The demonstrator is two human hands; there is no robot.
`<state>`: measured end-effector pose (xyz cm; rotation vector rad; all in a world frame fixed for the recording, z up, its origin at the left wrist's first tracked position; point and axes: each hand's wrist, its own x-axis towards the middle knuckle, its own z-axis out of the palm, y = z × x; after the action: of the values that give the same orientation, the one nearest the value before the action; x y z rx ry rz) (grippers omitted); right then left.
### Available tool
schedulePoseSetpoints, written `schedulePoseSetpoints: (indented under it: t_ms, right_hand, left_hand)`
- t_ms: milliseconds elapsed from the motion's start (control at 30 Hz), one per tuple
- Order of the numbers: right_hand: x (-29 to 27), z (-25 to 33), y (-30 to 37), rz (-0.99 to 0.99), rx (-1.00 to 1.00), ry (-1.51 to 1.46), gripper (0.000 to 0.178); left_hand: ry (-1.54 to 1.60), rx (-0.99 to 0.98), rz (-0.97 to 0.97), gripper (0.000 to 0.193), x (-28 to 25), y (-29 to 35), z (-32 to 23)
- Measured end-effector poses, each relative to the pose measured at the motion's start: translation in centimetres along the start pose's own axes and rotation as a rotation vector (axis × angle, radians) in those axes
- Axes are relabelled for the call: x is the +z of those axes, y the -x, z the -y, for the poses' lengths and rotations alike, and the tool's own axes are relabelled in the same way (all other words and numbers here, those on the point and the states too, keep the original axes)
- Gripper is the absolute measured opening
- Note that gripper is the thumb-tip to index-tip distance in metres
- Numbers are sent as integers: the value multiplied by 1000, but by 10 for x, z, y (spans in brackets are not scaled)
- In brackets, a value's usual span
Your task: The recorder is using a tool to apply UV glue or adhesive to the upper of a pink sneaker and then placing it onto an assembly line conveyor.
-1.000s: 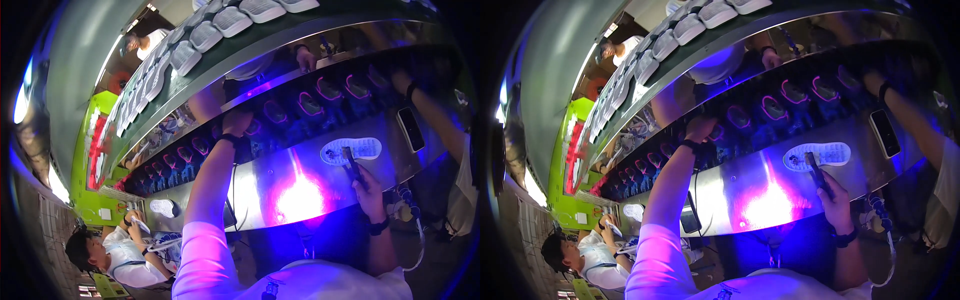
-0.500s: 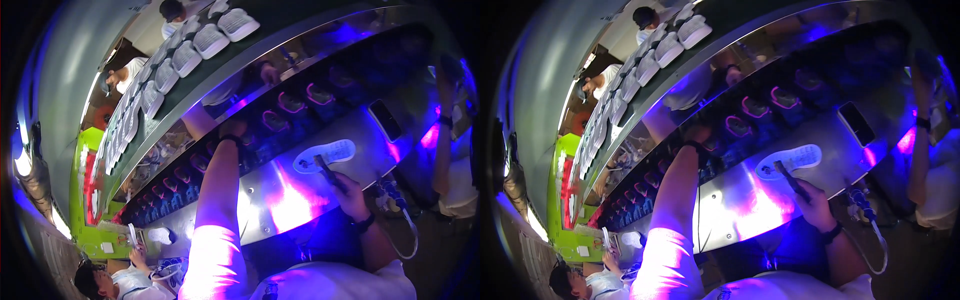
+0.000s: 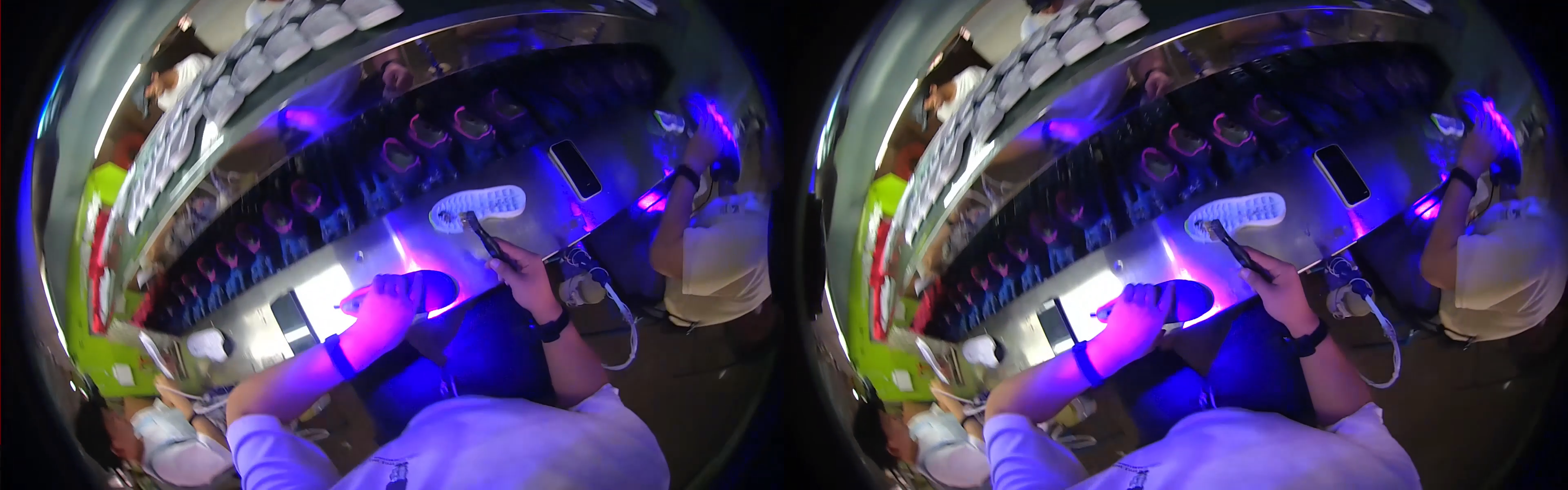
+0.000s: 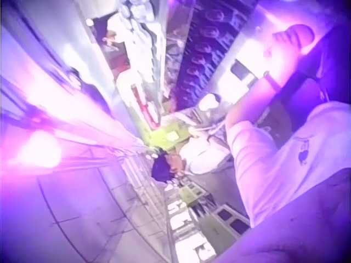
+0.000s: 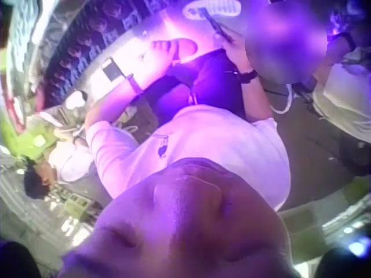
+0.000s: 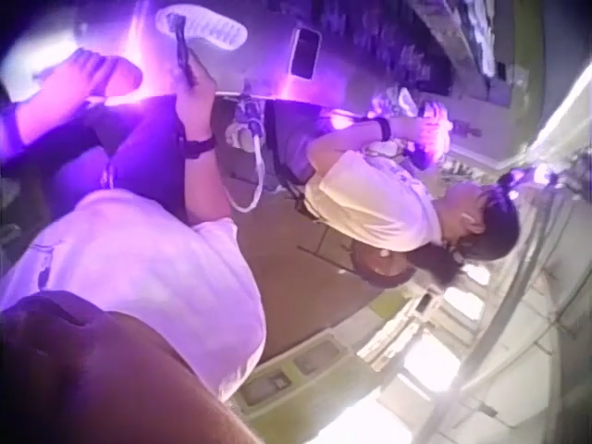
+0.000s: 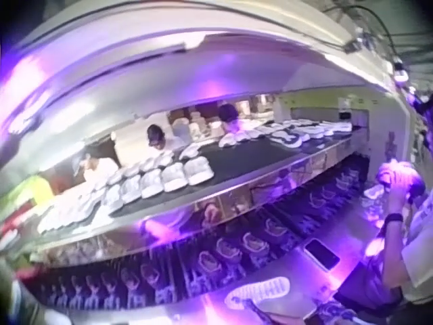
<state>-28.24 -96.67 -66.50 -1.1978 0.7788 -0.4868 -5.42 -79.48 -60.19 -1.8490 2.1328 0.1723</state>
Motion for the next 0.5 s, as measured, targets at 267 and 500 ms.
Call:
schedulePoseSetpoints:
  t_ms: [267,500]
  right_hand:
    - [12,38,38,82,-48,218,34]
    - [56,24,32,348,-129,440,34]
  left_hand:
    - [274,-10,-566,59,-14,39,8]
    - [502,-412,-762,85,-1,107,-53]
